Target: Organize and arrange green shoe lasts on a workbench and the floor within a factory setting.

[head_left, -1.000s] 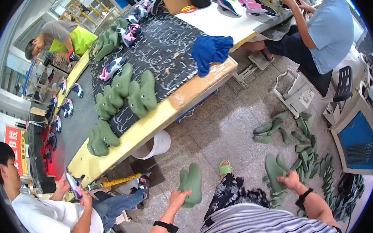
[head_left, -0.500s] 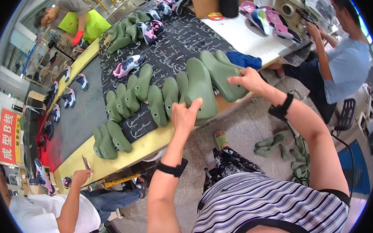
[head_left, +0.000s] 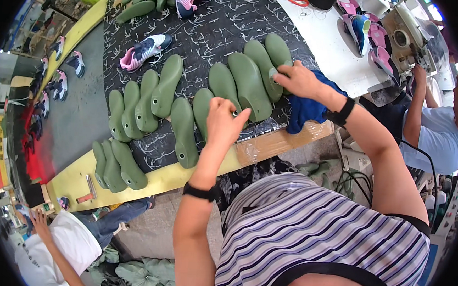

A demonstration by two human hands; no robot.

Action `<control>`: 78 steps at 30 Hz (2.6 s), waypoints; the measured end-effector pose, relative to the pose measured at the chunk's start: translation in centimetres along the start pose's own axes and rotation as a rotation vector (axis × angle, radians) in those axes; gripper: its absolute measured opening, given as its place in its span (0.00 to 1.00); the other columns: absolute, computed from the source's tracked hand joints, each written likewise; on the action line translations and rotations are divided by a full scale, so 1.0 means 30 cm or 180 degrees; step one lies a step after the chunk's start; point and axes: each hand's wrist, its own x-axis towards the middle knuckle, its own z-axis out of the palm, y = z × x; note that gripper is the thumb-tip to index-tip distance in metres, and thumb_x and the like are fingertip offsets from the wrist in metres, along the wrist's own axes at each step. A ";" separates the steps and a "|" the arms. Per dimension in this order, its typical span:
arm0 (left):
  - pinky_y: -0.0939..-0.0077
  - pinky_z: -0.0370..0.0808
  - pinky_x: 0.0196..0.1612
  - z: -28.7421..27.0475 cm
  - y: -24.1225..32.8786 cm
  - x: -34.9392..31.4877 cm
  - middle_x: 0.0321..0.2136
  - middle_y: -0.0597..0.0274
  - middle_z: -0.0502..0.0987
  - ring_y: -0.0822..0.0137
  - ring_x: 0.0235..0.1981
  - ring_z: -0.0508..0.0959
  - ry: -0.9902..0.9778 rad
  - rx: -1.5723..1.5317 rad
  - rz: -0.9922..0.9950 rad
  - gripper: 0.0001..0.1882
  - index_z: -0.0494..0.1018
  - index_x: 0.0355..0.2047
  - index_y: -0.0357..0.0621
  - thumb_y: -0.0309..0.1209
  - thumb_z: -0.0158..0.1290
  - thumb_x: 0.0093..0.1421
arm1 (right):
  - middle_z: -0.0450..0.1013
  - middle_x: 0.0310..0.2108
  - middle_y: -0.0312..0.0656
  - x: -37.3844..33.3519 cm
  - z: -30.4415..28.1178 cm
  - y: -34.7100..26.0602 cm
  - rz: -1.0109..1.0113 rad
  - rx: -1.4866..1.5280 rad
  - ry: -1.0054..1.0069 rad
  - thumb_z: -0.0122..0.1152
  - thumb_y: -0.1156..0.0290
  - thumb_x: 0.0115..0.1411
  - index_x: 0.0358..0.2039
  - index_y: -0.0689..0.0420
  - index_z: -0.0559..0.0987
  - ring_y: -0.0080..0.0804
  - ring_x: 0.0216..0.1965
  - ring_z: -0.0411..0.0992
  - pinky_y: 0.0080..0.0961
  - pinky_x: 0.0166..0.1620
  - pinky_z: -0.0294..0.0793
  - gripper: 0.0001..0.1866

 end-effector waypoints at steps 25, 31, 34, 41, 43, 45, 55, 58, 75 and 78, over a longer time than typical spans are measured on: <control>0.48 0.60 0.51 -0.514 -0.701 -0.547 0.46 0.42 0.66 0.44 0.51 0.64 0.2345 0.2044 -0.2096 0.24 0.70 0.33 0.30 0.37 0.65 0.41 | 0.71 0.48 0.45 0.186 0.154 0.073 0.0761 -0.0486 0.0918 0.45 0.62 0.59 0.37 0.52 0.80 0.45 0.49 0.68 0.35 0.52 0.67 0.16; 0.49 0.60 0.49 -0.707 -0.827 -0.537 0.42 0.46 0.67 0.46 0.49 0.65 0.2070 0.2083 -0.1782 0.23 0.72 0.30 0.30 0.37 0.65 0.41 | 0.70 0.49 0.45 0.184 0.138 0.043 0.0882 -0.0419 0.0907 0.44 0.63 0.58 0.37 0.53 0.81 0.44 0.50 0.68 0.35 0.53 0.66 0.16; 0.51 0.61 0.48 -0.771 -0.940 -0.581 0.44 0.46 0.66 0.46 0.47 0.66 0.1980 0.2302 -0.2001 0.25 0.73 0.31 0.28 0.38 0.66 0.40 | 0.70 0.49 0.46 0.174 0.130 0.008 0.0879 -0.0485 0.0884 0.45 0.63 0.58 0.36 0.53 0.81 0.45 0.50 0.67 0.35 0.53 0.65 0.16; 0.48 0.59 0.49 -0.920 -1.078 -0.591 0.49 0.44 0.63 0.47 0.53 0.62 0.1864 0.2777 -0.2504 0.25 0.73 0.34 0.30 0.40 0.64 0.44 | 0.71 0.47 0.48 0.165 0.123 -0.002 0.0908 -0.0507 0.0993 0.45 0.64 0.57 0.35 0.54 0.81 0.47 0.50 0.68 0.38 0.54 0.65 0.16; 0.47 0.59 0.49 -0.933 -1.071 -0.516 0.49 0.43 0.63 0.46 0.53 0.62 0.1761 0.2747 -0.2674 0.26 0.73 0.36 0.31 0.41 0.64 0.45 | 0.71 0.47 0.48 0.164 0.125 -0.004 0.0942 -0.0470 0.0986 0.45 0.64 0.57 0.35 0.54 0.81 0.47 0.49 0.68 0.37 0.53 0.65 0.16; 0.46 0.62 0.50 -0.892 -0.973 -0.376 0.49 0.45 0.64 0.45 0.53 0.63 0.2317 0.2547 -0.2056 0.27 0.72 0.39 0.35 0.44 0.64 0.46 | 0.71 0.46 0.48 0.164 0.121 0.003 0.1024 -0.0469 0.0972 0.45 0.64 0.57 0.35 0.54 0.81 0.47 0.49 0.68 0.37 0.53 0.66 0.16; 0.53 0.68 0.48 -0.599 -0.655 0.072 0.43 0.43 0.67 0.41 0.44 0.69 0.0513 0.2086 -0.2018 0.26 0.78 0.32 0.34 0.46 0.61 0.42 | 0.71 0.47 0.44 0.159 0.113 -0.017 0.0945 -0.0358 0.0870 0.44 0.63 0.56 0.35 0.52 0.81 0.45 0.50 0.67 0.37 0.54 0.65 0.16; 0.55 0.69 0.46 -0.582 -0.693 0.017 0.41 0.41 0.66 0.41 0.42 0.70 0.0596 0.2162 -0.1815 0.28 0.78 0.33 0.33 0.49 0.60 0.44 | 0.71 0.47 0.44 0.156 0.122 -0.015 0.0998 -0.0322 0.0894 0.44 0.63 0.56 0.35 0.51 0.81 0.44 0.50 0.67 0.37 0.54 0.65 0.16; 0.48 0.67 0.47 -0.715 -0.735 -0.205 0.44 0.42 0.69 0.44 0.47 0.70 0.1914 0.2489 -0.1926 0.29 0.71 0.40 0.35 0.47 0.61 0.46 | 0.71 0.45 0.45 0.162 0.121 -0.013 0.1023 -0.0476 0.0902 0.44 0.62 0.57 0.35 0.50 0.81 0.46 0.49 0.67 0.38 0.52 0.68 0.16; 0.51 0.67 0.48 -0.583 -0.557 -0.007 0.46 0.39 0.69 0.45 0.49 0.69 0.1728 0.1219 -0.0757 0.30 0.72 0.40 0.37 0.49 0.62 0.45 | 0.71 0.45 0.46 0.152 0.125 0.001 0.0979 -0.0496 0.0947 0.44 0.61 0.58 0.35 0.50 0.80 0.48 0.48 0.67 0.40 0.51 0.68 0.16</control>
